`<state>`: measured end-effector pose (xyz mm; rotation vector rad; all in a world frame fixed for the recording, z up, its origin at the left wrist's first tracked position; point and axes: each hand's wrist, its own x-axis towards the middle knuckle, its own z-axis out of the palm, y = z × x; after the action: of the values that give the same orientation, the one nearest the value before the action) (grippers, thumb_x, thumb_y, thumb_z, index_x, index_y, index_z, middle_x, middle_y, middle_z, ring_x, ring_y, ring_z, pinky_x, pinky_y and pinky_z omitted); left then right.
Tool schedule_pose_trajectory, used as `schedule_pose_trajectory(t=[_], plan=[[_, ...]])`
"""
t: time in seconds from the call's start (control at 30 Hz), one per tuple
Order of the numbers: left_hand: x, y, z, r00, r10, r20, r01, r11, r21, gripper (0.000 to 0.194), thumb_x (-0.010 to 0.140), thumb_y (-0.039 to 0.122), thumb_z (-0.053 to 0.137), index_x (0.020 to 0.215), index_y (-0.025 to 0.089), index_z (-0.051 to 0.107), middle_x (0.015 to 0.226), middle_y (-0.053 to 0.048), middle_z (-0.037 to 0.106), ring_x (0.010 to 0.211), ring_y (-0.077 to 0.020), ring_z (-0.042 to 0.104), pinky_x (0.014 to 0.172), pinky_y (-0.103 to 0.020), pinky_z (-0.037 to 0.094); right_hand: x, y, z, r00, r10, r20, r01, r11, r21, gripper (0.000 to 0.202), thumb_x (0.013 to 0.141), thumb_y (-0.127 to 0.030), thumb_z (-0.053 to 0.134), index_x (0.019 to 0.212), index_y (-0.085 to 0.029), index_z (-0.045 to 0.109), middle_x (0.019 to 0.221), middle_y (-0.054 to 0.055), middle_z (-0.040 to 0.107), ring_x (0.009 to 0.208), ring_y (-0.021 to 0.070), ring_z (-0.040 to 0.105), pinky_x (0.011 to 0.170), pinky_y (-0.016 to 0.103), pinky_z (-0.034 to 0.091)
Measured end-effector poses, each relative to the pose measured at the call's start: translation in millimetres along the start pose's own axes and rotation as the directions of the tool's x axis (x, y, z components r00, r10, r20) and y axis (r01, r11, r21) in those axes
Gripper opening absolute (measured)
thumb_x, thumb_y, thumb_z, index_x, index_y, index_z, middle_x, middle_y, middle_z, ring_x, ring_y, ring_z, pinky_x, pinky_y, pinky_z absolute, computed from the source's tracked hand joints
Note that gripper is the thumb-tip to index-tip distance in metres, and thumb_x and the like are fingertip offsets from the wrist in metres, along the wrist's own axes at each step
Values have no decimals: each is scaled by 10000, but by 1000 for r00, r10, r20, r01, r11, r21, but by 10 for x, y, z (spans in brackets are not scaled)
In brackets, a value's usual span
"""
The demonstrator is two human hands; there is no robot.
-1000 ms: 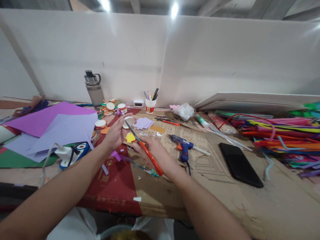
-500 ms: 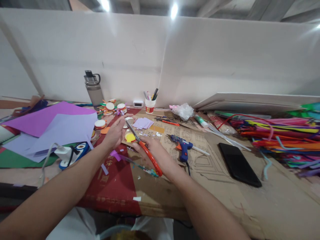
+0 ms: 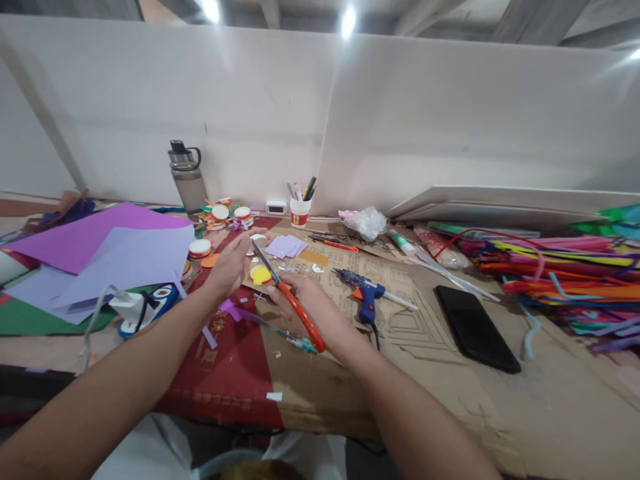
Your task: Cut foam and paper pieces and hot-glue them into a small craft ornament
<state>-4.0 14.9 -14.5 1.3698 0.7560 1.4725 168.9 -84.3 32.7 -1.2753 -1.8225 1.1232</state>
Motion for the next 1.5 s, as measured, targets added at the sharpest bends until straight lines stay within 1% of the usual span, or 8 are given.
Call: schedule_pose_trajectory(t=[0.1, 0.2, 0.4, 0.5, 0.63, 0.83, 1.13, 1.5], plan=[[-3, 12, 11, 999, -37, 31, 39, 996, -79, 371, 890, 487, 537, 1132, 231, 654, 1086, -69, 693, 984, -198, 630, 837, -316, 469, 23, 32, -13, 999, -43, -14, 43, 999, -34, 270, 859, -429, 525, 718, -200, 549, 508, -41, 469, 484, 105, 443, 468, 215, 364], [-4, 30, 30, 999, -51, 11, 52, 987, -155, 368, 875, 475, 567, 1112, 206, 653, 1061, -78, 696, 999, -207, 632, 835, -313, 473, 52, 71, -22, 997, -80, -5, 79, 995, -61, 291, 849, -453, 549, 725, -192, 575, 571, -23, 513, 510, 109, 464, 487, 223, 382], [23, 65, 22, 999, -38, -31, 26, 950, -313, 339, 849, 431, 617, 1075, 182, 653, 999, -73, 711, 944, -197, 660, 822, -306, 497, 34, 118, -21, 987, -128, 94, 134, 990, -50, 281, 880, -479, 527, 919, -205, 571, 776, 1, 562, 595, 111, 514, 545, 235, 447], [42, 75, 1, 999, -26, -30, 14, 936, -353, 345, 830, 424, 642, 1060, 169, 660, 970, -80, 716, 950, -201, 665, 812, -303, 504, 15, 88, -30, 990, -100, 96, 107, 992, -72, 289, 906, -495, 475, 860, -213, 514, 676, -23, 532, 552, 111, 509, 525, 237, 435], [46, 79, 2, 999, -42, -33, 28, 941, -336, 342, 814, 432, 652, 1005, 150, 682, 951, -97, 722, 931, -207, 670, 777, -298, 508, 10, 2, -37, 992, 30, 122, -35, 998, 44, 319, 912, -515, 427, 778, -226, 422, 551, -62, 450, 431, 105, 461, 444, 241, 393], [40, 100, 22, 999, -36, -5, 32, 950, -312, 340, 815, 443, 650, 979, 149, 702, 951, -101, 724, 905, -196, 668, 735, -283, 498, -2, -36, -15, 990, 99, 105, -113, 984, 140, 291, 894, -501, 451, 798, -227, 423, 528, -69, 435, 399, 96, 436, 402, 219, 357], [33, 105, 23, 1000, -31, -5, 28, 954, -297, 313, 820, 418, 645, 982, 155, 697, 961, -94, 718, 875, -172, 647, 686, -254, 467, -1, 73, -19, 991, 83, 103, -100, 980, 172, 335, 891, -547, 461, 796, -227, 446, 560, -64, 449, 397, 85, 425, 383, 214, 372], [28, 104, 27, 1000, -23, -18, 18, 967, -256, 325, 825, 431, 632, 995, 160, 690, 976, -98, 715, 879, -181, 648, 693, -264, 464, -14, 90, -40, 992, 67, 103, -85, 980, 180, 360, 874, -572, 500, 824, -217, 472, 579, -62, 460, 390, 79, 432, 384, 225, 398]])
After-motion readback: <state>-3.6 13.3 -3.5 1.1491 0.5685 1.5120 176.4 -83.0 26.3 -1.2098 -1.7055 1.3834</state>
